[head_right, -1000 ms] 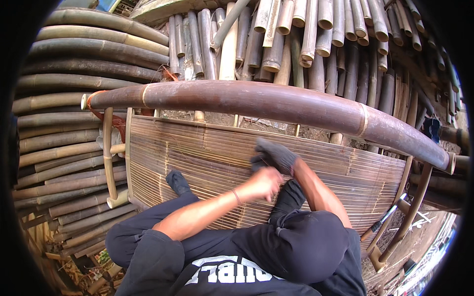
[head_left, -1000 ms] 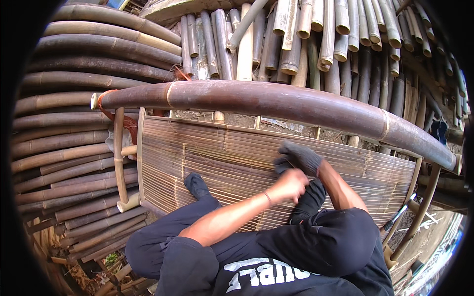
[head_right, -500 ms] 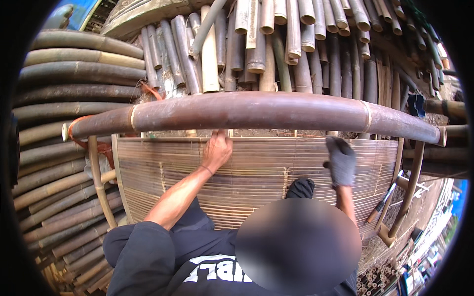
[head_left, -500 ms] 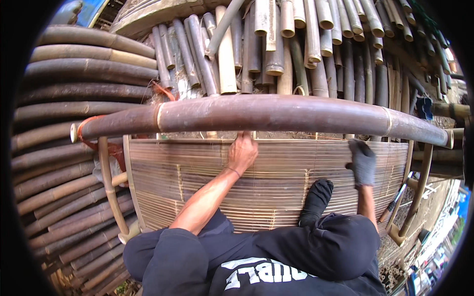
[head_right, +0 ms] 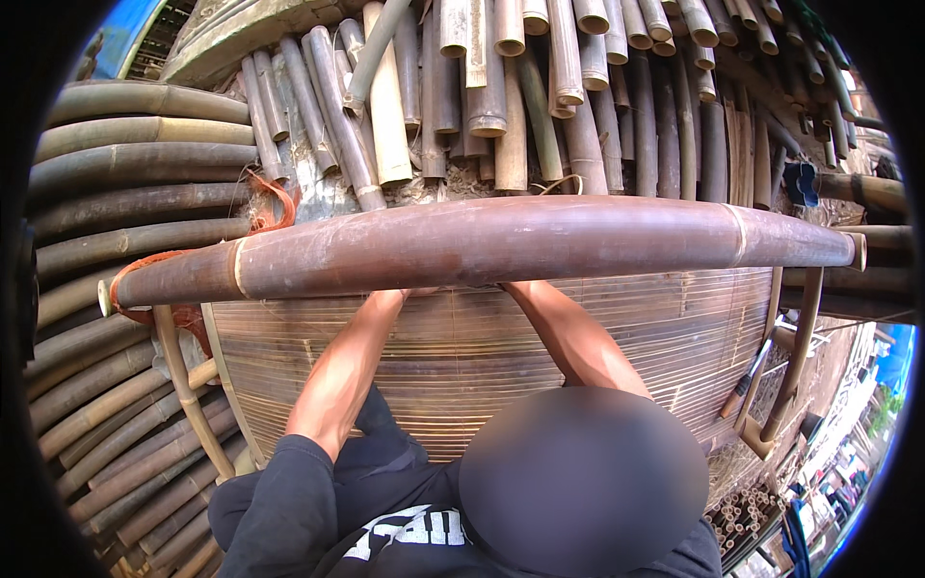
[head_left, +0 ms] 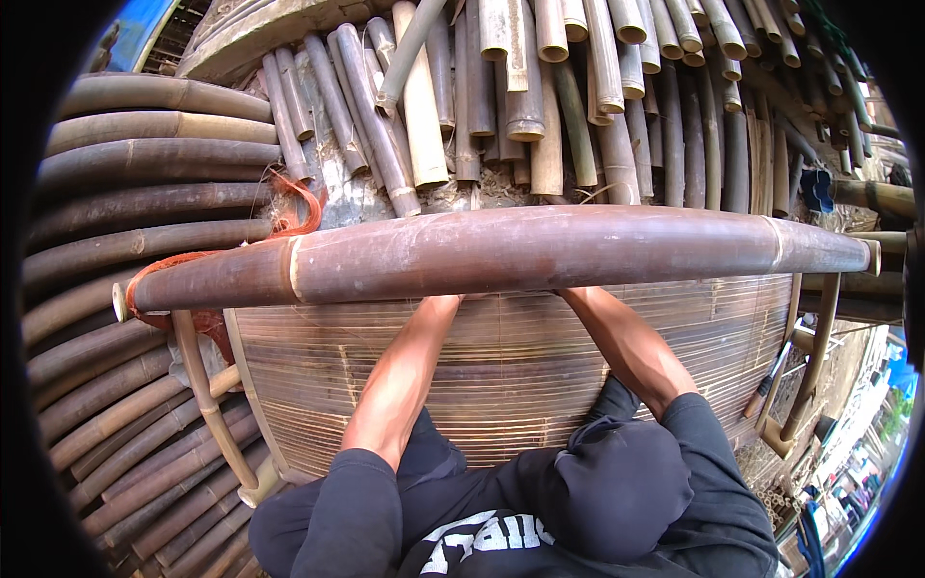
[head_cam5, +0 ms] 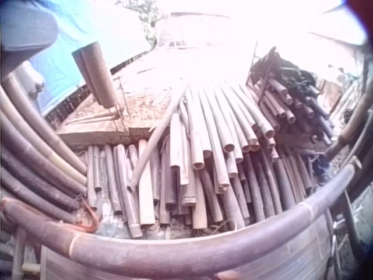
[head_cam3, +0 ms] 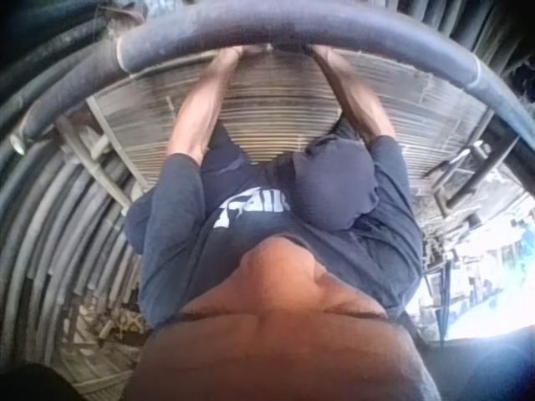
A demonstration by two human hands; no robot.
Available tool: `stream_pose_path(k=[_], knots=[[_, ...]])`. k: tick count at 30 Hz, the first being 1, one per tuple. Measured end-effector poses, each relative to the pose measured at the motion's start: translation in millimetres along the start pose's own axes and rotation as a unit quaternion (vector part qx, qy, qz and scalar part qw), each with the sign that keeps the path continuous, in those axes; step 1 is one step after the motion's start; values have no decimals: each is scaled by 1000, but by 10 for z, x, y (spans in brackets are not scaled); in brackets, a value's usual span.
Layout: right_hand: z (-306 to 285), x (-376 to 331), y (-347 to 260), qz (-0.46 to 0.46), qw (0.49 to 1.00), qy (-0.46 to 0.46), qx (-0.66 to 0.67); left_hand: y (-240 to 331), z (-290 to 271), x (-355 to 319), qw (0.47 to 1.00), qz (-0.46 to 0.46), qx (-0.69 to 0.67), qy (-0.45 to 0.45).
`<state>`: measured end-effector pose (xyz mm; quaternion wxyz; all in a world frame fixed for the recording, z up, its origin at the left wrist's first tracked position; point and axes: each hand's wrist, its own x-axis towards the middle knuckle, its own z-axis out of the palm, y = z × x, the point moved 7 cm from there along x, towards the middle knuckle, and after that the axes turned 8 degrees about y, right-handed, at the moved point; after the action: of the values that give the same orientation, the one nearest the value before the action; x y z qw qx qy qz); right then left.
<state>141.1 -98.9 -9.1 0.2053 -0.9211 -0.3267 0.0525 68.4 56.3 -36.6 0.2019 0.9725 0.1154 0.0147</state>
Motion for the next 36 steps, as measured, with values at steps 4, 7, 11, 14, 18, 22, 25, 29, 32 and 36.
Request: stream_pose_path(k=[4,7,11,14,18,22,25,29,32,36], knots=[[-44,16,0,-22,999,-16,27,-28,43,-4,1000,-16,-11,7],[-102,16,-42,-45,999,-18,18,109,-16,-134,999,-16,-8,36],[-357,-106,-235,-50,997,-38,-41,473,-425,-347,999,21,34,31],[-752,-303,-209,115,987,-99,54,957,-820,-402,988,61,119,-76],[-607,-757,34,283,886,-218,297,1884,-1136,-770,965,252,-32,-69],[-395,-1098,-421,475,596,-336,554,2469,-987,-1377,893,307,-234,-230],[-644,-1066,-373,424,661,-279,553,2657,-1198,-1540,822,360,-395,-196],[-1545,-1511,338,424,788,-181,408,2209,-1531,-915,848,223,-479,-46],[-2134,-2148,876,551,782,-74,284,1246,-982,-590,973,75,-202,78],[-2081,-3231,1495,450,870,-189,-74,370,-370,-584,996,-33,-67,-46]])
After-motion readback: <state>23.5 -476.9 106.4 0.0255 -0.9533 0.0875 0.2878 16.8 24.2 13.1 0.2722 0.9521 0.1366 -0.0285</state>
